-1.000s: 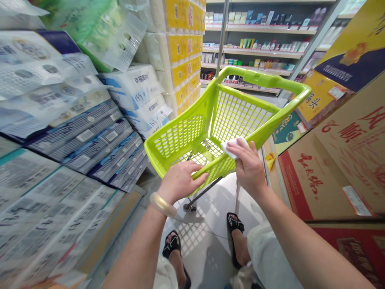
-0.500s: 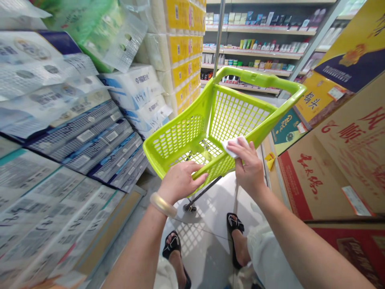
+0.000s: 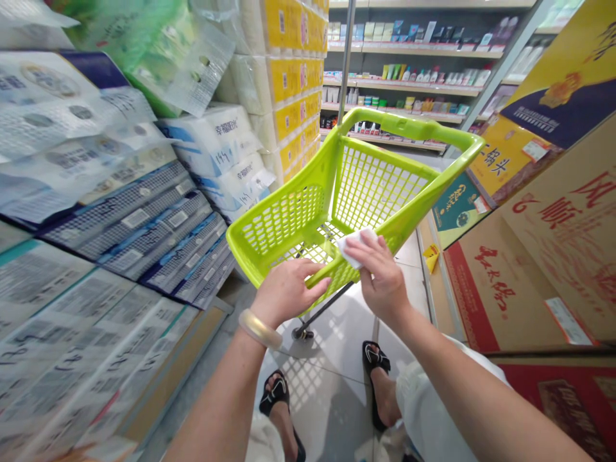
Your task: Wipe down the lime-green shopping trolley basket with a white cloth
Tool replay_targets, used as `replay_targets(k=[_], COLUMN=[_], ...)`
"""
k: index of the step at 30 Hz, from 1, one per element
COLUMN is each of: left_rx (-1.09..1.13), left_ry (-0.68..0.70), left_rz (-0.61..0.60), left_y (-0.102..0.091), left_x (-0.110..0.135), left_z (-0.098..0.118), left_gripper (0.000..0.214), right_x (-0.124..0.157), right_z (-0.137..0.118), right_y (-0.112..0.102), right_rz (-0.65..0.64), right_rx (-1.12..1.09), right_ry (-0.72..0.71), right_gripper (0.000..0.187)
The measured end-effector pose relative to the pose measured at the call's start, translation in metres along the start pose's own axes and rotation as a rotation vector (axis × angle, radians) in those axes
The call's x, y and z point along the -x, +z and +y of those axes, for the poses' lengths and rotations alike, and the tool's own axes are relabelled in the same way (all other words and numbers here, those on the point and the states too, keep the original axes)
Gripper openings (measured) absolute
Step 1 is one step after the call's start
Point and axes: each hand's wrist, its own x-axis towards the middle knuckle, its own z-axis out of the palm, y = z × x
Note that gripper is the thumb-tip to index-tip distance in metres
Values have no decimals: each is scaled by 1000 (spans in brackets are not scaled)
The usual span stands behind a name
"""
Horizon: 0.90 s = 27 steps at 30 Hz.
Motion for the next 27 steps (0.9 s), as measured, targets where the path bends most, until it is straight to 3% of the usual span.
replay_targets(k=[4, 10, 16, 23, 27], left_rx=[-1, -4, -20, -2, -4], left_ry=[-4, 1, -14, 9, 2], left_rz=[8, -3, 2, 9, 9], left_y=[1, -1, 1, 0, 0], left_x=[0, 1, 0, 2, 2], left_z=[-1, 1, 0, -1, -2], left_gripper=[21, 27, 22, 26, 22], right_x=[3, -6, 1, -6, 1], right_z=[-14, 11, -12, 7, -13], right_y=[5, -2, 6, -1, 6], right_rz=[-132, 66, -123, 52, -95], right_rx=[-73, 2, -71, -4, -75], right_ry=[-161, 26, -177, 4, -157], right_gripper=[40, 41, 40, 40, 40])
